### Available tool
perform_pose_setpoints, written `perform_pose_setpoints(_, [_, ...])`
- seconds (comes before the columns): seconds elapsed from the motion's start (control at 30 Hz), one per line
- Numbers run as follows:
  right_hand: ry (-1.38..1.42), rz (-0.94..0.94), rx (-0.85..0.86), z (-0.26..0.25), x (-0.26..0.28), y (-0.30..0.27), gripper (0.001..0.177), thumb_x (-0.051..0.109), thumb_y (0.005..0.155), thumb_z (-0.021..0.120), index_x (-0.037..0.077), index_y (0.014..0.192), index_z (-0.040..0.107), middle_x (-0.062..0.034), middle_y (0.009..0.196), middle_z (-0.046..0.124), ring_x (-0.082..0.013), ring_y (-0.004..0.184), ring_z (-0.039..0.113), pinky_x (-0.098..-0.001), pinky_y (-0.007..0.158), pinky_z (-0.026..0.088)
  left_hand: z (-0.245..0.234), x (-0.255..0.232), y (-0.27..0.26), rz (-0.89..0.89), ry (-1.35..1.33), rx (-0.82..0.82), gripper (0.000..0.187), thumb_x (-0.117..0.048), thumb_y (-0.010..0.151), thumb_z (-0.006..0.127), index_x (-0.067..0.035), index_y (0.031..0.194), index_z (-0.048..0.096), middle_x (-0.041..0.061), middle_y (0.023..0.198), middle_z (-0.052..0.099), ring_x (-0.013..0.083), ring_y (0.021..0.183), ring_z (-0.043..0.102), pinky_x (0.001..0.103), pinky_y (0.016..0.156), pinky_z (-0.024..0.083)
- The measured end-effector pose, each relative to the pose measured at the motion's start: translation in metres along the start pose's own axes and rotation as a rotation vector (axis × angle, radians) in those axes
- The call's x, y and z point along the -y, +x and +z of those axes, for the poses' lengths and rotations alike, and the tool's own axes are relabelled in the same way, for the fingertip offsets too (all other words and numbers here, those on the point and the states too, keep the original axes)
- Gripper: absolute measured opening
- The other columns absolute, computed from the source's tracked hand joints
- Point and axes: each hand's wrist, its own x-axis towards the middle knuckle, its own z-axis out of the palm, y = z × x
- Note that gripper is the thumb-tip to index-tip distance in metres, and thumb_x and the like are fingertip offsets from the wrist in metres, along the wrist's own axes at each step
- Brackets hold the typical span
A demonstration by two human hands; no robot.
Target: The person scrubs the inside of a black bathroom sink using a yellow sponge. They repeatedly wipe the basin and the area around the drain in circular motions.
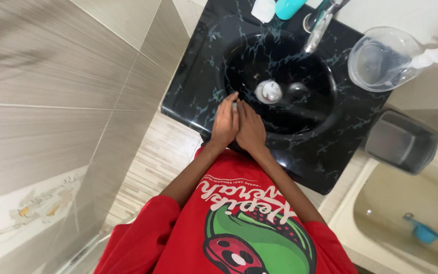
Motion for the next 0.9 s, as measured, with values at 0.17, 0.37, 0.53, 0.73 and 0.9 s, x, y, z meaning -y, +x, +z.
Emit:
perform_pose_setpoints(0.17, [0.073,0.010,-0.020,0.017,0.016,0.041,0.051,0.023,0.110,0.045,0.001,0.156,0.042,-0.0234,0.158,0.044,-0.0400,0.144,0.043,-0.0462,0.114,0.039,-0.029,0.026,0.017,0.119,0.099,0.042,0.045,-0.003,0.103,0.047,0.004,0.147,0.045,0.023,0.148,0.054,0.0412,0.140,0.050,0.048,0.124,0.035])
perform_pose_setpoints(0.37, [0.051,-0.077,-0.030,-0.017,0.022,0.005,0.043,0.017,0.106,0.049,0.002,0.147,0.055,-0.0188,0.149,0.058,-0.0374,0.139,0.054,-0.0447,0.111,0.044,-0.039,0.025,0.026,0.146,0.127,0.125,0.044,-0.002,0.102,0.048,0.006,0.146,0.047,0.022,0.150,0.053,0.0393,0.141,0.048,0.047,0.125,0.034])
perform_pose_setpoints(0.53, [-0.126,0.036,0.020,-0.055,-0.005,-0.030,0.039,0.018,0.105,0.050,0.003,0.138,0.062,-0.0163,0.139,0.065,-0.0337,0.131,0.060,-0.0465,0.103,0.047,-0.037,0.016,0.030,0.227,0.276,0.187,0.043,-0.006,0.100,0.054,0.005,0.141,0.050,0.019,0.146,0.056,0.0317,0.137,0.053,0.048,0.126,0.030])
perform_pose_setpoints(0.73, [-0.071,0.187,0.103,-0.005,-0.042,-0.001,0.043,0.024,0.110,0.042,-0.005,0.137,0.059,-0.0246,0.142,0.060,-0.0399,0.136,0.053,-0.0450,0.111,0.041,-0.030,0.014,0.029,0.227,0.360,0.174,0.042,-0.007,0.098,0.056,0.003,0.139,0.053,0.016,0.145,0.057,0.0290,0.139,0.052,0.045,0.127,0.029])
perform_pose_setpoints(0.9, [0.218,0.147,0.148,0.034,-0.037,0.042,0.051,0.021,0.111,0.041,-0.011,0.150,0.039,-0.0326,0.155,0.038,-0.0454,0.145,0.035,-0.0460,0.115,0.030,-0.026,0.018,0.025,0.226,0.391,0.165,0.039,-0.006,0.100,0.055,0.002,0.138,0.054,0.016,0.146,0.057,0.0279,0.140,0.052,0.045,0.126,0.029])
